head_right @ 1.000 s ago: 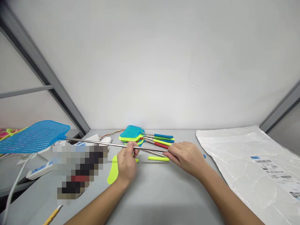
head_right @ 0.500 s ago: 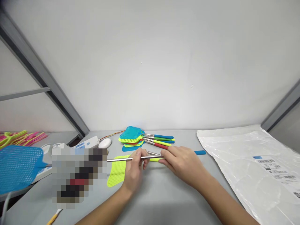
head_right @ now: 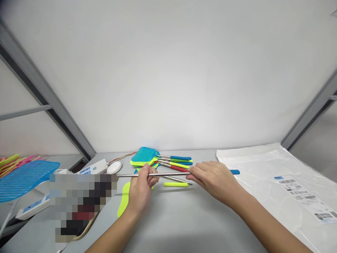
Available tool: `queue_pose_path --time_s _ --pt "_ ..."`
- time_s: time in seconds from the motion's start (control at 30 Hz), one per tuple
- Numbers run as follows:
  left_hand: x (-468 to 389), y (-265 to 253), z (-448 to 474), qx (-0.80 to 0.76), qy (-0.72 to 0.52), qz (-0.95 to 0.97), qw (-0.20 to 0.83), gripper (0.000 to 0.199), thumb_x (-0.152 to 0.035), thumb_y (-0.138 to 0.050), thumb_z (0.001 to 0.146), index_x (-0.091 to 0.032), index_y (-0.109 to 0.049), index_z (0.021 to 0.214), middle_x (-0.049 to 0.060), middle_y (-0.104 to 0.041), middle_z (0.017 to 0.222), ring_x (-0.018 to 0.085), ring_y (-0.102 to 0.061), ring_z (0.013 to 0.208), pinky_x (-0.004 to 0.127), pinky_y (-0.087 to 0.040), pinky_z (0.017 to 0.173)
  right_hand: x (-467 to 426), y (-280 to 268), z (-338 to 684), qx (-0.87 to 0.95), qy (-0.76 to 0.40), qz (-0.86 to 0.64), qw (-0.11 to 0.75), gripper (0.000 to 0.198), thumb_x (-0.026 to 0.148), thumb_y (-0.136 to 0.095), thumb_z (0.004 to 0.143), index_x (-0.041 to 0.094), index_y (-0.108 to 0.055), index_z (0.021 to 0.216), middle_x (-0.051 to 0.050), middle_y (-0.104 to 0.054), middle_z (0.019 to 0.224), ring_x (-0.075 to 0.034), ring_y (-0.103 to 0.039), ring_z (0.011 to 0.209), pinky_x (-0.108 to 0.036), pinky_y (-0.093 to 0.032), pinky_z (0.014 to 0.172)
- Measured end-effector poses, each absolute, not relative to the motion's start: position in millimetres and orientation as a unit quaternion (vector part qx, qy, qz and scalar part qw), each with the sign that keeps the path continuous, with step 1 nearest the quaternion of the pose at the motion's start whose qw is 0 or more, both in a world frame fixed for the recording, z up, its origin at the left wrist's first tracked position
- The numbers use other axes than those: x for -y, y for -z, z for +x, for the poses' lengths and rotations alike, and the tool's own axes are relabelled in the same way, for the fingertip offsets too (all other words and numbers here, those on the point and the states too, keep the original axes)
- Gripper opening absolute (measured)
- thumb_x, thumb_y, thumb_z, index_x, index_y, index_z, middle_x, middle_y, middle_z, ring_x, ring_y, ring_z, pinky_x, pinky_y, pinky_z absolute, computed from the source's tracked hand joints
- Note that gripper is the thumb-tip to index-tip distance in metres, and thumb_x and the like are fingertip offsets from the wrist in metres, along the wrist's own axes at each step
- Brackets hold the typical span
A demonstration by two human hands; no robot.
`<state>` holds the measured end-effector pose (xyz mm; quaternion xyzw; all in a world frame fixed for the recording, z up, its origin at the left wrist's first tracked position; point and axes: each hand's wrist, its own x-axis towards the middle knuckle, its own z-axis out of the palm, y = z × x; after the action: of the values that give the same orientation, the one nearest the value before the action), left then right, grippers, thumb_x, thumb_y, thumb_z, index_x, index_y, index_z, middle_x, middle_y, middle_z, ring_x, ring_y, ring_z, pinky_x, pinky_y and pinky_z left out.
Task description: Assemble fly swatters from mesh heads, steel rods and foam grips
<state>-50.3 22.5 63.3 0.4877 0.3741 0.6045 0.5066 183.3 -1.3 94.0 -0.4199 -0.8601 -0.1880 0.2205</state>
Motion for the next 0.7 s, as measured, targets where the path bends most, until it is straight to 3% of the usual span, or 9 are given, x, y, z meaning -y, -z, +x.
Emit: queue_pose_path --time_s 0.27,0.7 --pt "-21 -69 -56 -0.331 -0.621 0.507 0.498 0.047 -0.043 -0.042 0.095 -0.021 -0.031 0.055 -0.003 -0.027 0.054 0.013 -0.028 0.055 0.027 -0.028 0.052 38 -92 227 0.834 0.204 -0.472 0.201 0.025 0.033 -0.043 0.098 0.021 -0.055 0.079 0.003 -0.050 0.061 -0.012 -0.040 0.053 -0.027 -0.023 0.053" --pt "-17 -106 -88 -0.317 -0.720 0.402 0.469 0.044 -0.027 -0.046 0.091 -0.019 -0.029 0.051 -0.005 -0.025 0.047 0.011 -0.029 0.047 0.025 -0.032 0.051 79 -77 258 0.791 0.255 -0.513 0.212 0.033 0.037 -0.040 0.099 0.020 -0.050 0.073 0.003 -0.050 0.059 -0.011 -0.043 0.050 -0.025 -0.027 0.052"
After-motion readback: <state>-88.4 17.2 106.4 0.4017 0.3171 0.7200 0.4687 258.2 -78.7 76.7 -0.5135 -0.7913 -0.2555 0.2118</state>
